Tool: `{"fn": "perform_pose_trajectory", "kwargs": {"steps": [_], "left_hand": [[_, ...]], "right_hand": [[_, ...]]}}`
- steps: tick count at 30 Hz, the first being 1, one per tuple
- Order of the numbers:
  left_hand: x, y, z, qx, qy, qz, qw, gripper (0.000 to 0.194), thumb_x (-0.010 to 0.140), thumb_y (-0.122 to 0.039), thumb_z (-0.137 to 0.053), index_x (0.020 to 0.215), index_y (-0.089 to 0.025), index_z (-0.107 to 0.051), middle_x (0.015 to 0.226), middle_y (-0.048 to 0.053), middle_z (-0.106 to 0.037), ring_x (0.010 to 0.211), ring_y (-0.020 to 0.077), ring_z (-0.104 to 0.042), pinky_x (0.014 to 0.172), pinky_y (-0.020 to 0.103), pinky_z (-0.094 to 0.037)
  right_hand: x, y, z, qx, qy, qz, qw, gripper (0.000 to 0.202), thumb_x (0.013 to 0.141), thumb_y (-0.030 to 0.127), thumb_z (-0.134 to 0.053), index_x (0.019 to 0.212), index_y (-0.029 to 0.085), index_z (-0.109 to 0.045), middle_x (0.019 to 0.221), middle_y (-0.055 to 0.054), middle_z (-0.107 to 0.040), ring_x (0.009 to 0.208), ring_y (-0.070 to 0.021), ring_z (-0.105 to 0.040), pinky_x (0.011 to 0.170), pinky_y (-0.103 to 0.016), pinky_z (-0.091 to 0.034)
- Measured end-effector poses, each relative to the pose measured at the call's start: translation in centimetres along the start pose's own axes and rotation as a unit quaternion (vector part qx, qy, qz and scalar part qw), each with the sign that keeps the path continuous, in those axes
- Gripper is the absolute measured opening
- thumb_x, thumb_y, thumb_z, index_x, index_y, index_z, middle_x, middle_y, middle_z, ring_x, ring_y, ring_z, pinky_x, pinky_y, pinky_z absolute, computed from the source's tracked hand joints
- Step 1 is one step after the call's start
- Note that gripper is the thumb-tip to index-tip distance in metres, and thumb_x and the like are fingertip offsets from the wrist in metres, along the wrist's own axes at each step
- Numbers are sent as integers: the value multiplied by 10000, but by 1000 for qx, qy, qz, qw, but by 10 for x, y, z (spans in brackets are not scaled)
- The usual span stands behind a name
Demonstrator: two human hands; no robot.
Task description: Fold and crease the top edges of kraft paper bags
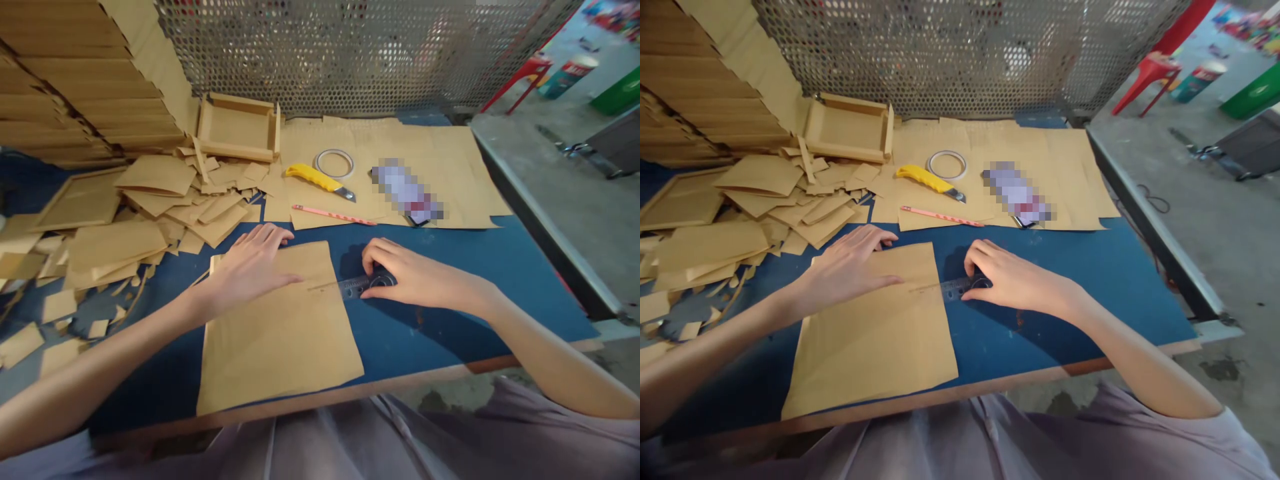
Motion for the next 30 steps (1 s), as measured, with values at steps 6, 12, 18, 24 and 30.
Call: {"fn": "perform_pose_trajectory", "kwargs": {"steps": [6, 12, 18, 24, 30], "left_hand": [[15, 10, -1, -148, 124, 33, 981, 421, 785, -520, -676, 1034, -187, -609, 895, 20, -668, 784, 190, -618, 684, 278, -468], [7, 21, 11, -385, 103, 92, 912, 395, 778, -532, -699, 941, -172, -680, 914, 42, -720, 772, 198, -668, 607, 250, -515], [-20, 35, 12, -547, -134, 207, 800, 446, 734, -471, -777, 1024, -152, -662, 1048, 100, -731, 865, 245, -711, 684, 299, -601], [-50, 23, -16, -622, -187, 200, 734, 504, 725, -397, -812, 1101, -156, -578, 952, 87, -751, 806, 244, -735, 719, 322, -621], [-52, 19, -2, -586, -205, 56, 782, 955, 733, -307, -824, 1508, -291, -266, 1268, 86, -658, 1067, 246, -679, 906, 356, -579]], "right_hand": [[6, -23, 21, 82, -107, -33, 990, 189, 889, 392, -609, 982, 228, -589, 849, -47, -677, 729, -198, -634, 656, -325, -484], [14, -12, 49, 136, -285, 22, 949, 346, 874, 404, -627, 1147, 192, -613, 1126, -143, -667, 1059, -278, -627, 931, -445, -494], [21, -7, 32, 415, -140, 13, 899, 431, 911, 545, -541, 1165, 212, -647, 1079, -87, -725, 1018, -232, -684, 907, -393, -551], [20, -35, 14, 460, -224, -44, 858, 649, 686, 403, -830, 1254, 206, -587, 938, -60, -762, 910, -250, -722, 852, -416, -580], [10, -41, 11, 445, -305, -33, 841, 622, 781, 356, -759, 1359, 300, -536, 932, -5, -761, 928, -222, -713, 875, -395, -571]]}}
Point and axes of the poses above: each hand's wrist, its own x-axis towards the middle knuckle, its own z-axis out of the back of the hand, y = z × x, the point moved 7 cm from there along x, towards the middle knuckle
